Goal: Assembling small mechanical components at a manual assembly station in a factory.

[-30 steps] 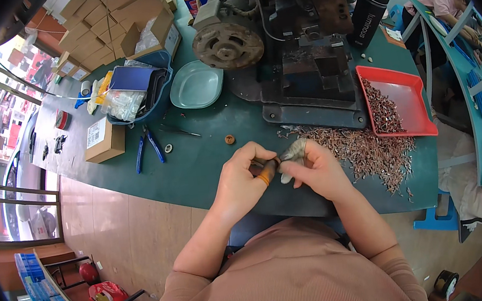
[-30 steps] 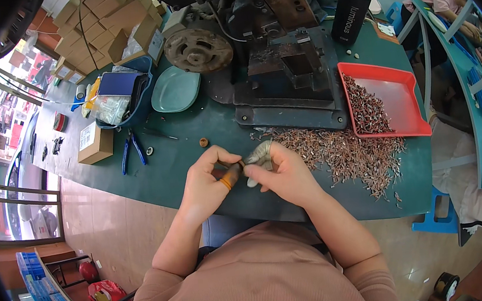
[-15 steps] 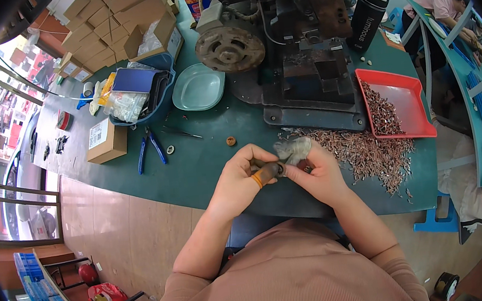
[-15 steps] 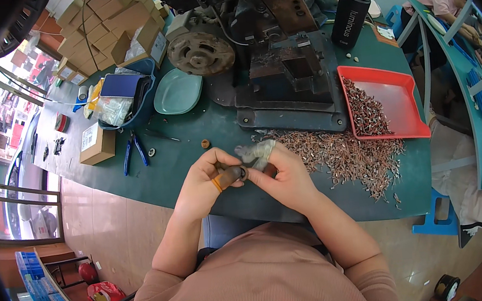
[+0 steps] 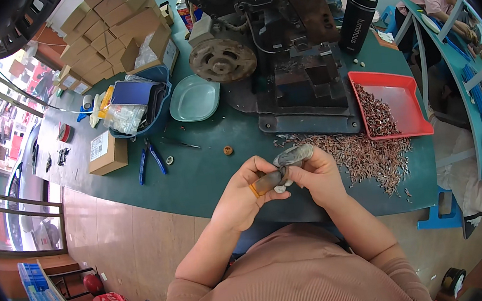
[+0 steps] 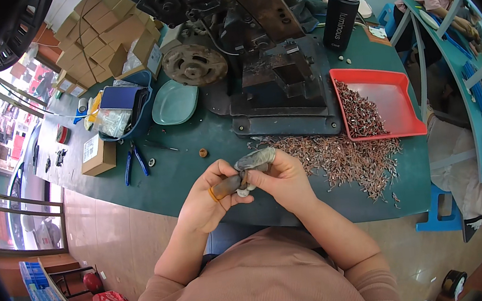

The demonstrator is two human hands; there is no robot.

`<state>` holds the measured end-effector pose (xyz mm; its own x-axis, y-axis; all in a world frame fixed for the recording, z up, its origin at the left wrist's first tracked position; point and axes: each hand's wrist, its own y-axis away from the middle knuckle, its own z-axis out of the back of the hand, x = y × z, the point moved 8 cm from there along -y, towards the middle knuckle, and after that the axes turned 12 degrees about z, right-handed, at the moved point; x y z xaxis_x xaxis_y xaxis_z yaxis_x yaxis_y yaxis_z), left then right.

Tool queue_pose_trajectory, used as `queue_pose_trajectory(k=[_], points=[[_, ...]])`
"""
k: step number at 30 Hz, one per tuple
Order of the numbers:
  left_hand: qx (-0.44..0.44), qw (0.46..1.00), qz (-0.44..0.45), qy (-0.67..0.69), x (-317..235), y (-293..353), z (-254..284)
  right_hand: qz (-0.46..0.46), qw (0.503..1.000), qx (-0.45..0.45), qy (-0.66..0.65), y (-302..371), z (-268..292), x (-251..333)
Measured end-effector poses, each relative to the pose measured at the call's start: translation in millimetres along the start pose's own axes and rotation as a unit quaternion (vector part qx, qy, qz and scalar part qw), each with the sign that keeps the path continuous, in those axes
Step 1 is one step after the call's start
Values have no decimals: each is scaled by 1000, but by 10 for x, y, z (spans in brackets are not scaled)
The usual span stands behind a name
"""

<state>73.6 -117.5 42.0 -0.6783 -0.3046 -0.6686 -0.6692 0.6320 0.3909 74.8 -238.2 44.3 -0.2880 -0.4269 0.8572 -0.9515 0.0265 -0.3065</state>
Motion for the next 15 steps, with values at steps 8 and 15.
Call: queue_pose_trajectory(k=[8, 15], points=[[-160, 885, -220, -378, -296, 158, -104, -76, 993, 46, -81, 2, 22, -79], [-124, 660, -374, -640, -553, 332, -424, -124, 989, 59, -48, 39, 32, -143]])
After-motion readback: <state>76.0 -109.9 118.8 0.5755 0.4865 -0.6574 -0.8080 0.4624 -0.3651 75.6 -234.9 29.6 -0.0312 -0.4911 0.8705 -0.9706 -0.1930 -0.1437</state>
